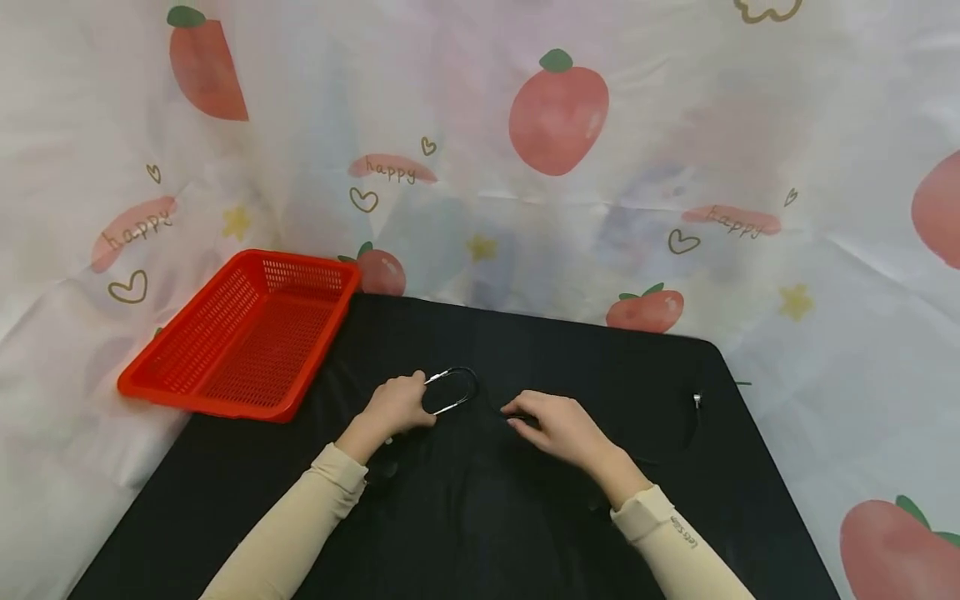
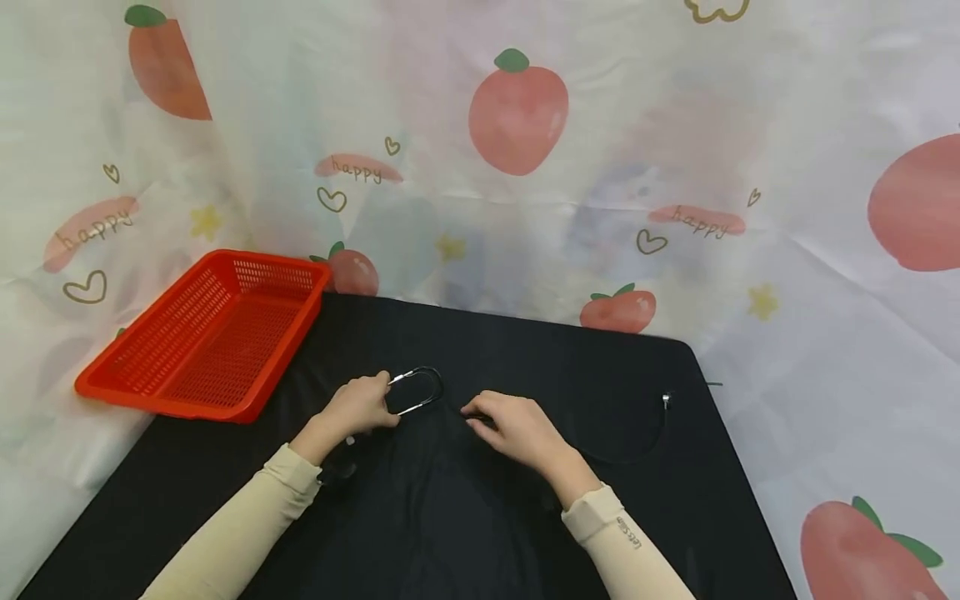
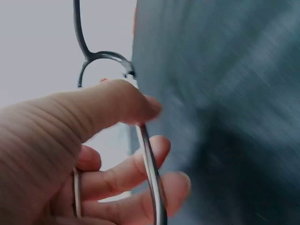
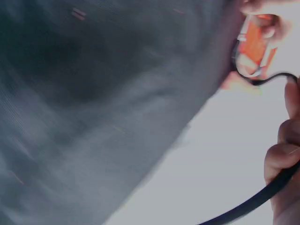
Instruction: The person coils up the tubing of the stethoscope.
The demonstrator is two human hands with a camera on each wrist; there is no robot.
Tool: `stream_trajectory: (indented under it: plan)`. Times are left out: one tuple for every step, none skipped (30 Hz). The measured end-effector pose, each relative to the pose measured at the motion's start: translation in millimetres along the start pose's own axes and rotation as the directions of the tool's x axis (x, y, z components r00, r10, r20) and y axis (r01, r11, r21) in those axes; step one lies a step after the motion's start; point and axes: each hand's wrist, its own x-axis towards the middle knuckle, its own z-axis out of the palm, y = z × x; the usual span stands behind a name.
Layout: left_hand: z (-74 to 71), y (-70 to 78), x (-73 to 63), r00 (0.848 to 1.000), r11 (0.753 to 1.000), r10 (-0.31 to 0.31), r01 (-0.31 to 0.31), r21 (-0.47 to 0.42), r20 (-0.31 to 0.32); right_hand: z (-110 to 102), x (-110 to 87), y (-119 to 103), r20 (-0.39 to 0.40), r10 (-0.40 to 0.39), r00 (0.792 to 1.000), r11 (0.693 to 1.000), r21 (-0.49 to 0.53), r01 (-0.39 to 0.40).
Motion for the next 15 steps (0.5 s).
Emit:
stream_trajectory:
  plan:
    - [-3.2,5.6,-1.6,1.0,0.999,0.022,-0.022,0.035,0.008,-7.2,4.1,-4.0,0.028,-0.061,0.998,0.998,-0.008,0.061]
    - [-7.1,12.7,-3.8,0.999,0.996,0.05,-0.05,0.076,0.011,-15.5,9.8,-8.3,0.056,-0.113,0.992,0.993,-0.008,0.114]
    - [-12.0,21.3,-6.5,0.996,0.989,0.083,-0.084,0.12,0.012,-24.6,16.3,-12.3,0.083,-0.154,0.985,0.988,0.003,0.154]
    - [-17.5,31.0,-9.8,0.992,0.979,0.125,-0.126,0.162,0.012,-34.0,23.0,-15.4,0.11,-0.181,0.977,0.983,0.024,0.18]
    - [-23.5,41.4,-13.8,0.984,0.964,0.178,-0.176,0.199,0.011,-43.4,30.0,-17.8,0.135,-0.198,0.971,0.98,0.054,0.192]
    - [-29.9,52.3,-18.5,0.973,0.946,0.233,-0.227,0.232,0.006,-51.9,36.6,-18.7,0.156,-0.206,0.966,0.977,0.091,0.194]
    - [-37.1,63.4,-23.9,0.958,0.925,0.285,-0.275,0.262,-0.002,-60.1,42.9,-19.4,0.175,-0.204,0.963,0.973,0.14,0.181]
    - [-44.0,73.8,-29.7,0.941,0.903,0.338,-0.318,0.29,-0.021,-67.1,48.5,-19.4,0.192,-0.195,0.962,0.968,0.195,0.157]
    - [-50.8,83.2,-35.6,0.919,0.877,0.392,-0.36,0.317,-0.043,-71.9,53.2,-17.7,0.201,-0.185,0.962,0.958,0.255,0.131]
    - [-57.0,91.2,-41.4,0.895,0.854,0.441,-0.395,0.337,-0.067,-75.8,56.6,-15.8,0.206,-0.172,0.963,0.943,0.317,0.1]
    - [-63.0,98.0,-47.3,0.872,0.835,0.481,-0.424,0.351,-0.091,-77.9,58.8,-13.1,0.205,-0.159,0.966,0.922,0.379,0.072]
    - [-68.8,103.7,-52.9,0.852,0.821,0.51,-0.442,0.361,-0.116,-79.0,59.7,-10.8,0.196,-0.148,0.969,0.894,0.446,0.046]
    - [-73.9,108.2,-57.9,0.836,0.814,0.531,-0.458,0.357,-0.137,-79.2,59.3,-9.0,0.183,-0.135,0.974,0.858,0.512,0.022]
    - [-79.3,110.6,-62.0,0.826,0.813,0.541,-0.464,0.351,-0.161,-78.9,60.4,-7.1,0.165,-0.129,0.978,0.819,0.573,0.011]
    - [-84.4,112.2,-65.7,0.817,0.816,0.547,-0.47,0.336,-0.184,-78.1,60.6,-6.0,0.143,-0.121,0.982,0.776,0.631,0.004]
